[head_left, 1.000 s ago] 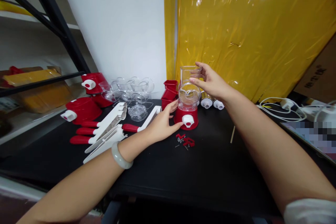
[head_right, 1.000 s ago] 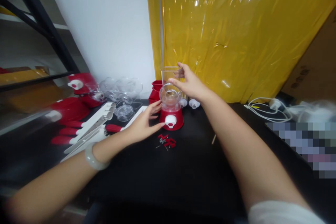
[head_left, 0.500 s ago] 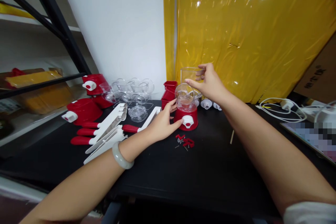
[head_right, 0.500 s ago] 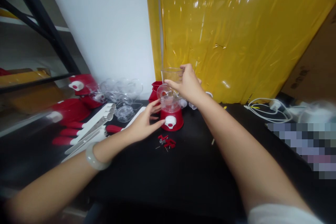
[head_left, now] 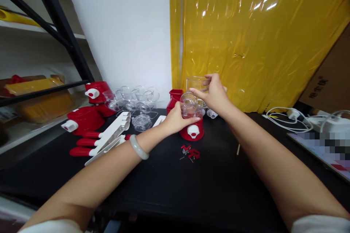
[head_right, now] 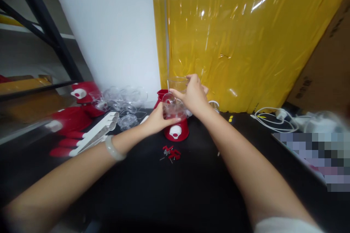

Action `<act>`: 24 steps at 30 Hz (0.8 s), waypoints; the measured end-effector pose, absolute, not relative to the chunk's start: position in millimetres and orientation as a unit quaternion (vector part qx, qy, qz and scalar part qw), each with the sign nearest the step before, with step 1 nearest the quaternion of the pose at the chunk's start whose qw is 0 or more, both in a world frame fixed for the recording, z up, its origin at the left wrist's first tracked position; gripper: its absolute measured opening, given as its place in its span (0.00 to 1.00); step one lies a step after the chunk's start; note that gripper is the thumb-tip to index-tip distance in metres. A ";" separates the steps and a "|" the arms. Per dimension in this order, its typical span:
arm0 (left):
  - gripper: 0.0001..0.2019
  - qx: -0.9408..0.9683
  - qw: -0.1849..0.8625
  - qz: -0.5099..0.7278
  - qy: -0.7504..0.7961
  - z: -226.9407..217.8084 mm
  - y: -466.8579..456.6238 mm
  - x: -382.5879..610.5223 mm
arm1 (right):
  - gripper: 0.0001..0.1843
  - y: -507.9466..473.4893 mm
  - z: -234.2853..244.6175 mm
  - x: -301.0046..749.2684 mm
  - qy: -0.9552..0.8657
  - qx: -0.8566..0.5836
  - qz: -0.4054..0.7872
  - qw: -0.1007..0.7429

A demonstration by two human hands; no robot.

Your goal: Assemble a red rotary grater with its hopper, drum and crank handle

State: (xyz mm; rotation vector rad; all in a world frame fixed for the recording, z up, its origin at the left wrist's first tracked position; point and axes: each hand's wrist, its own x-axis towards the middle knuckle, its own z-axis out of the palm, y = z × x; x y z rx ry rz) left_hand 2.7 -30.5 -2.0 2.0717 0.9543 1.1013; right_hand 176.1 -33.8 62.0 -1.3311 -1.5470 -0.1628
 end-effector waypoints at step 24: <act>0.30 0.818 0.403 0.335 0.238 0.1 -12.8 -10.1 | 0.37 -30.6 73.5 211.9 -0.764 -0.401 0.109 0.493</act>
